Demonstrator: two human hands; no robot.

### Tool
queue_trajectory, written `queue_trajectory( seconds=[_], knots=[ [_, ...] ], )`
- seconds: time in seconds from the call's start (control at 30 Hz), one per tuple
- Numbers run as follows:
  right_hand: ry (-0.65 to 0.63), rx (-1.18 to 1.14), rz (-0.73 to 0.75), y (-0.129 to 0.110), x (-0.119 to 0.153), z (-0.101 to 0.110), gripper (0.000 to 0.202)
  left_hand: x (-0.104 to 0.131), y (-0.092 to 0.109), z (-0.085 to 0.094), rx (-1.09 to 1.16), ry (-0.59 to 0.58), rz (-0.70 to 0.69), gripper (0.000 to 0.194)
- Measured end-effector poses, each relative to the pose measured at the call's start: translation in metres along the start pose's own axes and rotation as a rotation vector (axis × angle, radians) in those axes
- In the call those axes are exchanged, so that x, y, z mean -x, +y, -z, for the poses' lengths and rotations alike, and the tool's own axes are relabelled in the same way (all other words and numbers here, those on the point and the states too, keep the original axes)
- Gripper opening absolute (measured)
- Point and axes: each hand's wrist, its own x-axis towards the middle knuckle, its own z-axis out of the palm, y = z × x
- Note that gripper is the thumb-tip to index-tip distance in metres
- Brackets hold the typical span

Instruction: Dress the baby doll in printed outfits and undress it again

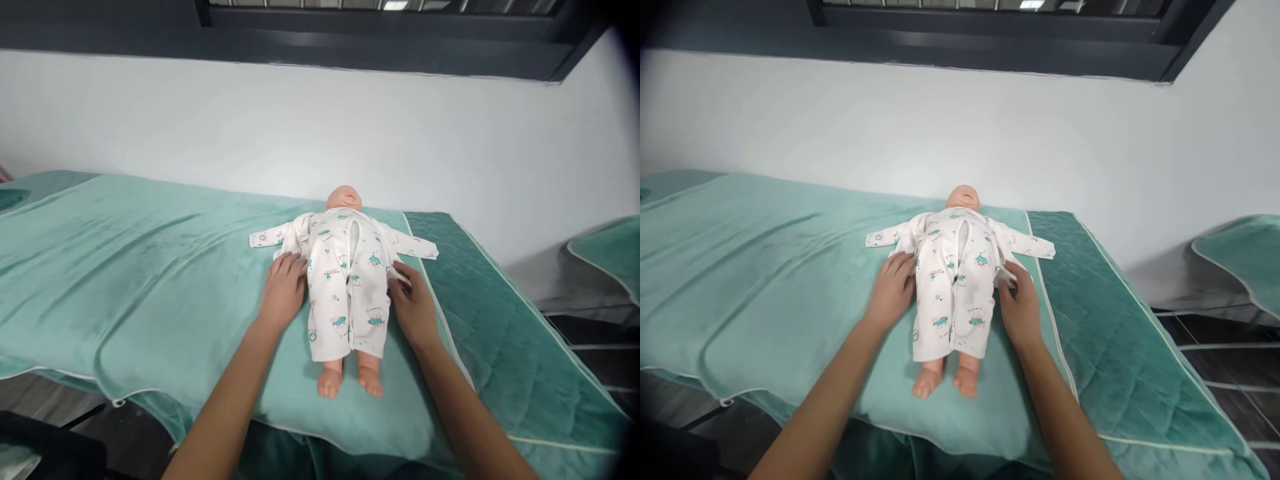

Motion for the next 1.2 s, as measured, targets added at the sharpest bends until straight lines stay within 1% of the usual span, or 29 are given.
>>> queue_trajectory(
  seconds=[0.07, 0.17, 0.23, 0.3, 0.4, 0.5, 0.57, 0.67, 0.73, 0.8, 0.87, 0.93, 1.0, 1.07, 1.13, 1.2],
  knots=[
    [-0.021, -0.003, -0.058, -0.014, 0.042, 0.013, 0.036, 0.030, 0.009, 0.008, 0.100, 0.026, 0.012, 0.031],
    [-0.075, 0.041, -0.018, -0.030, 0.094, 0.021, 0.034, 0.074, 0.023, 0.019, 0.224, 0.014, 0.007, 0.025],
    [-0.101, 0.073, 0.042, -0.037, 0.113, 0.021, 0.032, 0.095, 0.031, 0.024, 0.264, -0.004, -0.010, 0.023],
    [-0.116, 0.094, 0.093, -0.041, 0.120, 0.017, 0.031, 0.105, 0.037, 0.028, 0.280, -0.034, -0.044, 0.022],
    [-0.118, 0.126, 0.132, -0.042, 0.119, 0.013, 0.032, 0.106, 0.043, 0.032, 0.297, -0.113, -0.101, 0.024],
    [-0.112, 0.180, 0.130, -0.043, 0.116, 0.010, 0.023, 0.101, 0.047, 0.033, 0.295, -0.146, -0.104, 0.029],
    [-0.119, 0.219, 0.124, -0.042, 0.116, 0.009, 0.016, 0.099, 0.049, 0.031, 0.264, -0.138, -0.094, 0.025],
    [-0.124, 0.260, 0.136, -0.042, 0.114, 0.007, 0.012, 0.098, 0.050, 0.028, 0.223, -0.132, -0.112, 0.011],
    [-0.128, 0.229, 0.126, -0.048, 0.112, 0.011, 0.011, 0.099, 0.052, 0.030, 0.271, -0.108, -0.107, 0.007],
    [-0.139, 0.158, 0.125, -0.060, 0.111, 0.019, 0.007, 0.100, 0.056, 0.040, 0.376, -0.076, -0.064, 0.006],
    [-0.158, 0.102, 0.157, -0.078, 0.112, 0.031, 0.005, 0.101, 0.063, 0.055, 0.460, -0.051, -0.014, 0.005],
    [-0.182, 0.084, 0.197, -0.093, 0.114, 0.042, 0.004, 0.102, 0.069, 0.070, 0.490, -0.042, 0.014, 0.005],
    [-0.210, 0.092, 0.209, -0.100, 0.118, 0.050, 0.004, 0.103, 0.070, 0.079, 0.482, -0.039, 0.038, 0.005],
    [-0.235, 0.143, 0.186, -0.094, 0.124, 0.053, 0.006, 0.107, 0.066, 0.078, 0.450, -0.071, 0.047, 0.006],
    [-0.261, 0.227, 0.145, -0.081, 0.131, 0.053, 0.007, 0.113, 0.058, 0.068, 0.398, -0.113, 0.053, 0.007],
    [-0.273, 0.294, 0.114, -0.068, 0.139, 0.051, 0.008, 0.120, 0.053, 0.056, 0.306, -0.129, 0.069, 0.006]
  ],
)
